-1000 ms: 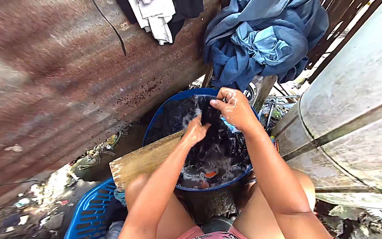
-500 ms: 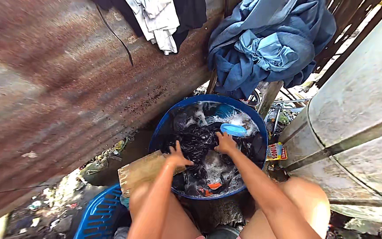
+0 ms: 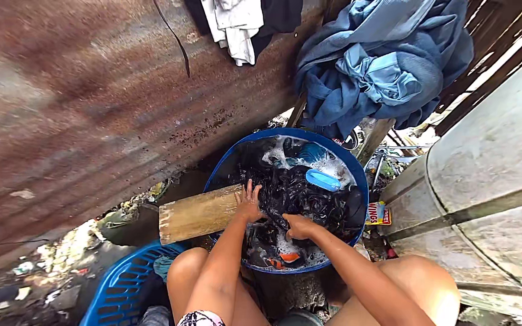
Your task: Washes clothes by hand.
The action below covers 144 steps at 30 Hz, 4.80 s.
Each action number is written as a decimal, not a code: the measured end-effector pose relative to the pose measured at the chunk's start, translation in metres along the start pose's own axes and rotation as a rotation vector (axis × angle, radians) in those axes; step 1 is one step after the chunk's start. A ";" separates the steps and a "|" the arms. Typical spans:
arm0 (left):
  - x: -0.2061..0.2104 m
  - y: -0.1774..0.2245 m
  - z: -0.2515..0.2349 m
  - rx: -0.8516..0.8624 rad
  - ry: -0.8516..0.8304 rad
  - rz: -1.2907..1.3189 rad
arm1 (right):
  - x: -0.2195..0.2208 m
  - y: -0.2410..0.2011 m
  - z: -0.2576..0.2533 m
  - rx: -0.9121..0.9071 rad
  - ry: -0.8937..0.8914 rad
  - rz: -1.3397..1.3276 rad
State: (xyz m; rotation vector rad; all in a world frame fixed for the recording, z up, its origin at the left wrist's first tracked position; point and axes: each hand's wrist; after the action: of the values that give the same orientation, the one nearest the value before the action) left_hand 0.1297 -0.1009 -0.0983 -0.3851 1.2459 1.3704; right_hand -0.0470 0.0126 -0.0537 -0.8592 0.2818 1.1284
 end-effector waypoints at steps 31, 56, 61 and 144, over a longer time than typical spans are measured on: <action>0.033 0.044 0.074 -0.374 -0.117 0.016 | -0.042 0.019 -0.061 0.141 0.379 0.353; -0.134 -0.066 0.121 0.040 -0.206 -0.034 | -0.114 0.015 0.025 0.003 0.636 -0.205; -0.130 -0.123 0.119 -0.349 -0.127 -0.202 | -0.099 0.064 -0.001 0.297 1.000 -0.194; -0.022 -0.152 0.066 0.036 0.468 0.391 | -0.080 0.024 -0.109 0.383 0.809 -0.120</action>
State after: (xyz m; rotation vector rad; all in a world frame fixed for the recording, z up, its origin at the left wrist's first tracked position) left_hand 0.2953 -0.0974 -0.1215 -0.4711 1.8000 1.6397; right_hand -0.0796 -0.1158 -0.0887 -0.9352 1.0618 0.5371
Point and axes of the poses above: each hand's wrist, its own z-axis away from the middle knuckle, its own x-axis out of the palm, y = z × x, and after that the axes turned 4 degrees about z, right-handed
